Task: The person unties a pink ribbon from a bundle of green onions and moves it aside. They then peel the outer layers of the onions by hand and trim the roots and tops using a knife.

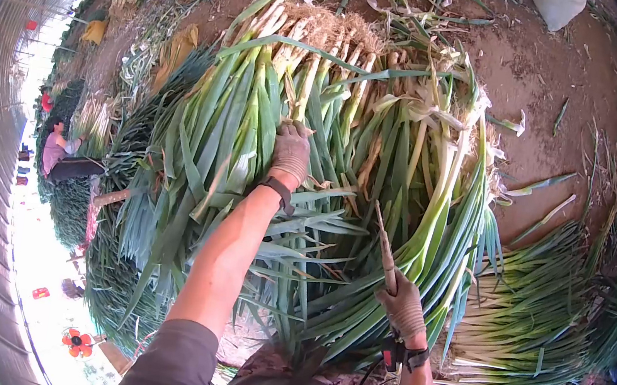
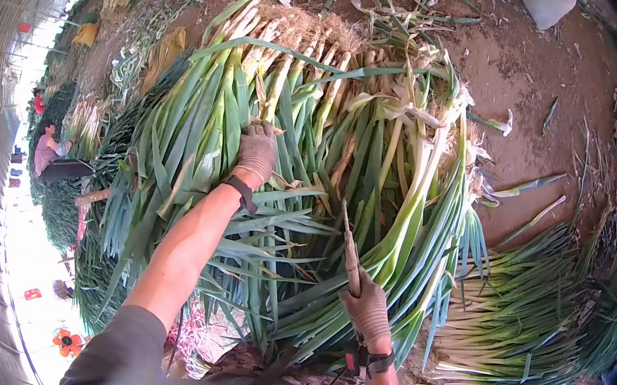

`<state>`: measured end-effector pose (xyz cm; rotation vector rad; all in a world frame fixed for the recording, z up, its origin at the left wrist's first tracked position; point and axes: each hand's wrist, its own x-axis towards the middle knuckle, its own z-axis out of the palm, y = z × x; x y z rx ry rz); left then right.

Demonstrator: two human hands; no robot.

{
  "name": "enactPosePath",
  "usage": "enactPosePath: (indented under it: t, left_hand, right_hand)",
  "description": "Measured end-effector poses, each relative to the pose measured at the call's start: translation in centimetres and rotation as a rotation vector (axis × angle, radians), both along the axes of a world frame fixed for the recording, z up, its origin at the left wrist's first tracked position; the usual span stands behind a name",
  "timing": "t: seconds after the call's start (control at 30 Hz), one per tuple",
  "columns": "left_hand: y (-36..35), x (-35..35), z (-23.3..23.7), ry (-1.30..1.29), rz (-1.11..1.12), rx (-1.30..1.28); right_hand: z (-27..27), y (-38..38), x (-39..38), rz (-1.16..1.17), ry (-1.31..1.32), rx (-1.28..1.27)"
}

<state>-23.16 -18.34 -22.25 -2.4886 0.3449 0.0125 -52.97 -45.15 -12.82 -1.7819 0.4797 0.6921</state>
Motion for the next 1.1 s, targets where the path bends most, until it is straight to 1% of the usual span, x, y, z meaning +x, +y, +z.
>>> enactPosePath:
  t: [0.03, 0.07, 0.1, 0.17, 0.2, 0.23, 0.27, 0.3, 0.33, 0.4, 0.43, 0.47, 0.5, 0.57, 0.7, 0.73, 0.8, 0.83, 0.87, 0.9, 0.93, 0.97, 1.03, 1.1]
  left_hand:
    - [0.1, 0.5, -0.2, 0.019, -0.004, 0.002]
    - [-0.1, 1.1, -0.5, -0.044, -0.031, 0.041]
    - [-0.2, 2.0, -0.4, -0.046, -0.077, 0.022]
    - [-0.6, 3.9, -1.5, 0.000, 0.117, -0.105]
    - [-0.3, 4.2, -2.2, -0.037, 0.135, -0.103]
    - [-0.7, 4.1, -1.8, -0.013, 0.165, -0.092]
    - [-0.4, 3.5, -1.3, -0.039, 0.070, -0.049]
    - [-0.2, 3.0, -1.1, -0.063, -0.028, -0.007]
    - [0.0, 3.1, -2.7, -0.104, -0.007, 0.021]
    - [0.7, 3.6, -5.4, -0.026, 0.070, -0.075]
    - [0.4, 3.5, -4.1, 0.014, 0.108, -0.123]
    - [0.2, 2.8, -2.8, 0.181, 0.149, -0.323]
    - [-0.4, 1.4, 0.3, 0.345, 0.187, -0.520]
    - [-0.6, -1.1, 0.2, 0.250, 0.128, -0.608]
    - [-0.8, -4.0, 3.8, 0.379, 0.179, -0.632]
    - [-0.8, -4.5, 4.5, 0.387, 0.204, -0.692]
    - [-1.0, -6.2, 5.8, 0.411, 0.251, -0.839]
    - [-1.2, -7.7, 5.8, 0.480, 0.251, -0.913]
    - [-2.3, -10.1, 6.1, 0.550, 0.299, -0.974]
    - [-3.6, -12.4, 6.1, 0.630, 0.344, -1.036]
    - [-4.6, -13.6, 6.0, 0.660, 0.345, -1.023]
    - [-5.1, -14.2, 5.3, 0.641, 0.270, -1.063]
    - [-5.4, -15.8, 3.9, 0.660, 0.143, -1.152]
    - [-5.3, -16.3, 2.6, 0.740, 0.233, -1.242]
  right_hand:
    - [0.5, 0.1, -0.2, 0.014, 0.025, -0.013]
    - [1.3, 0.1, -0.3, 0.030, 0.047, -0.026]
    - [1.8, 0.2, -0.3, 0.050, 0.063, -0.042]
    - [1.6, -0.1, -1.3, -0.017, -0.011, -0.056]
    - [2.3, -0.2, -1.0, -0.046, 0.003, -0.034]
    - [3.0, -0.4, -0.7, -0.075, 0.017, -0.015]
    - [2.8, -0.5, -0.9, -0.090, -0.039, -0.014]
    - [2.7, -0.2, -1.0, -0.061, -0.039, -0.040]
    - [2.7, 0.2, -1.1, -0.033, -0.037, -0.065]
    - [3.2, 1.3, -1.2, 0.012, -0.019, -0.080]
    - [4.3, 2.2, -0.9, -0.020, -0.017, -0.031]
    - [5.5, 2.9, -0.7, -0.023, -0.022, -0.032]
    - [6.3, 3.7, -0.5, -0.026, -0.031, -0.030]
    - [6.5, 5.1, -1.0, -0.051, -0.035, -0.018]
    - [5.4, 7.5, -1.2, -0.077, -0.009, -0.004]
    - [5.7, 8.0, -0.9, -0.144, -0.024, 0.021]
    - [5.8, 8.0, -0.7, -0.174, 0.020, -0.001]
    - [5.9, 8.3, -0.6, -0.189, 0.042, -0.010]
    - [7.1, 8.5, 0.0, -0.207, 0.033, -0.014]
    - [7.1, 8.9, 0.4, -0.206, 0.010, -0.051]
    - [6.9, 8.9, 0.5, -0.215, -0.004, -0.100]
    - [7.1, 8.6, -0.3, -0.231, 0.004, -0.160]
    - [10.2, 8.8, 0.3, -0.316, 0.041, -0.138]
    - [13.0, 9.4, 0.6, -0.242, 0.000, -0.227]
